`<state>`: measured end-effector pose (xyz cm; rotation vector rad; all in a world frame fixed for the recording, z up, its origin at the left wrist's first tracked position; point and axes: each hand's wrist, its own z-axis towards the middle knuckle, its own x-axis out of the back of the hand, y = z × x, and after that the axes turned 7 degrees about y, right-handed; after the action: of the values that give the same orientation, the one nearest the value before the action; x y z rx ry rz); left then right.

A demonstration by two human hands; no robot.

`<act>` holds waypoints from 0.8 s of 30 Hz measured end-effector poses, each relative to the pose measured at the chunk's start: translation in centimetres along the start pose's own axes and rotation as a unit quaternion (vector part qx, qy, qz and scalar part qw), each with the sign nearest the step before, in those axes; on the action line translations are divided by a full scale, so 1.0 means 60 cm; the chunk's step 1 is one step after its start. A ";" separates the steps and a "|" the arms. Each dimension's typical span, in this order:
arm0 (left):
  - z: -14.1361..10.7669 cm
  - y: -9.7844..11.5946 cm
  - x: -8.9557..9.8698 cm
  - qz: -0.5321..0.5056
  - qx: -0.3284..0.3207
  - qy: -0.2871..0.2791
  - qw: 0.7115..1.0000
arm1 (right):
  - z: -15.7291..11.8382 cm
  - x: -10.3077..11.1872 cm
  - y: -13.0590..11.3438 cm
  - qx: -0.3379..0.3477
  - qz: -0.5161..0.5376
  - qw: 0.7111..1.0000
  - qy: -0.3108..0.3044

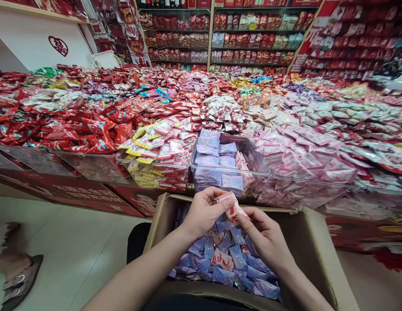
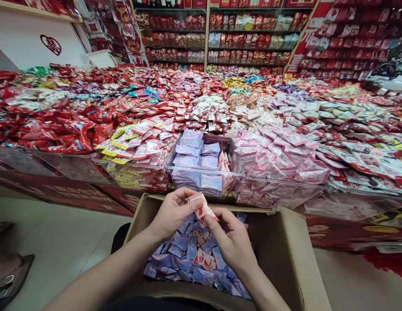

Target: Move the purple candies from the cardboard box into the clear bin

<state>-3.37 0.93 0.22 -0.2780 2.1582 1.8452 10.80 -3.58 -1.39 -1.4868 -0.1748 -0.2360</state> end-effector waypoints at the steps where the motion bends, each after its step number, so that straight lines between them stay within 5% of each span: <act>1: 0.001 -0.002 0.001 -0.009 0.010 0.004 1.000 | 0.000 0.001 -0.002 -0.012 0.010 1.000 0.012; 7: 0.001 -0.012 0.011 -0.083 0.092 0.003 0.992 | 0.000 0.001 -0.009 -0.066 0.054 0.996 0.003; 12: -0.009 -0.019 0.020 -0.056 0.063 -0.043 0.996 | 0.001 -0.012 -0.005 -0.090 0.062 0.994 0.028; 16: -0.021 -0.022 0.034 0.092 -0.008 -0.096 0.991 | 0.004 -0.008 -0.009 -0.001 -0.076 0.997 0.027; 20: -0.033 -0.015 0.045 0.257 -0.091 -0.195 0.942 | 0.006 0.002 -0.027 0.100 -0.176 0.979 -0.020; 24: -0.039 -0.011 0.047 0.251 -0.088 -0.222 0.938 | 0.015 0.016 -0.059 0.130 -0.292 0.942 -0.099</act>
<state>-6.02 -1.37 -0.99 0.6580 1.8530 2.0999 10.85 -2.95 2.34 -1.1614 -0.7873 -0.5188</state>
